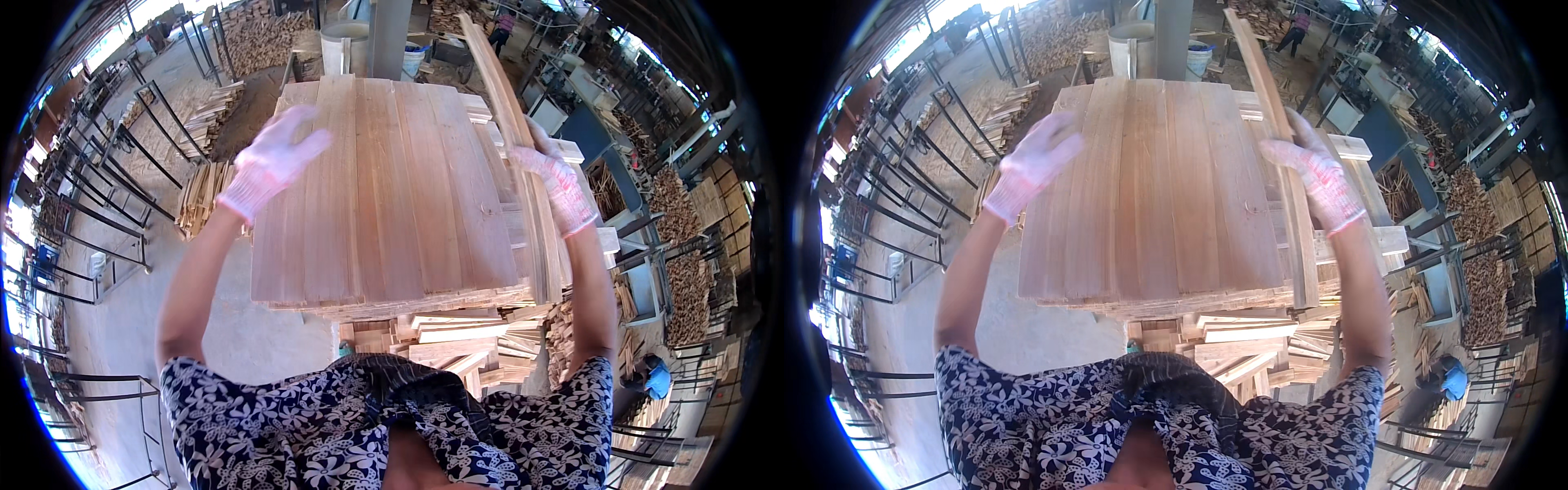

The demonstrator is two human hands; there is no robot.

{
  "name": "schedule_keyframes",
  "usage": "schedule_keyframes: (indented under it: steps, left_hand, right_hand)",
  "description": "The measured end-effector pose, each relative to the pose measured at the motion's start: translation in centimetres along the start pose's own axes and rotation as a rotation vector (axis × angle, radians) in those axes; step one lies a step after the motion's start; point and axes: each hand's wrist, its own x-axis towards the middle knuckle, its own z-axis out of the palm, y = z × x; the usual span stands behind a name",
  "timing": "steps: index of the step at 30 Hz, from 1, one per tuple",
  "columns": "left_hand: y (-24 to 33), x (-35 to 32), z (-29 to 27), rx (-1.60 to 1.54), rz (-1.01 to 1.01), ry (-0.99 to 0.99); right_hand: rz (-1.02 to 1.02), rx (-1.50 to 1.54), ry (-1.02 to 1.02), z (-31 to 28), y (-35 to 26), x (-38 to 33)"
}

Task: The person repeatedly picks up wooden planks from a large pile and stacks them onto a growing stack. The person uses both hands to lift and place the planks, occasionally adjusting their position to align them.

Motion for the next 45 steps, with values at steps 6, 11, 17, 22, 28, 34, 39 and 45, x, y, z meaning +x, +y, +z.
schedule_keyframes:
  steps: [6, 11, 17, 22, 28, 34, 39, 45]
  left_hand:
    - [-4.3, -5.3, 1.0, 0.083, -0.421, -0.195]
    - [-5.3, -5.0, 3.8, -0.12, -0.417, -0.088]
    - [-4.1, -6.0, 1.3, -0.243, -0.623, -0.17]
    - [-3.7, -6.3, 1.3, -0.207, -0.658, -0.181]
    - [-3.3, -5.8, 1.6, -0.218, -0.671, -0.184]
    - [-6.0, -5.7, 3.1, -0.349, -0.59, -0.07]
    - [-3.0, -6.8, 2.7, -0.506, -0.651, 0.057]
    - [-5.3, -9.4, 2.1, -1.237, -0.582, 0.374]
  right_hand:
    - [0.043, -0.931, 0.167, -3.7, 5.9, 3.6]
    - [0.155, -1.021, 0.19, -4.1, 10.8, 6.1]
    - [0.117, -0.987, 0.129, -5.3, 11.5, 7.1]
    - [0.173, -1.107, 0.134, -4.2, 10.9, 7.1]
    - [0.376, -1.173, 0.069, -1.5, 8.7, 6.9]
    - [0.123, -0.77, 0.058, -4.3, 8.7, 10.7]
    - [0.206, -0.363, -0.032, -7.3, 11.5, 11.5]
    - [0.277, -0.392, -0.031, -14.6, 14.0, 12.8]
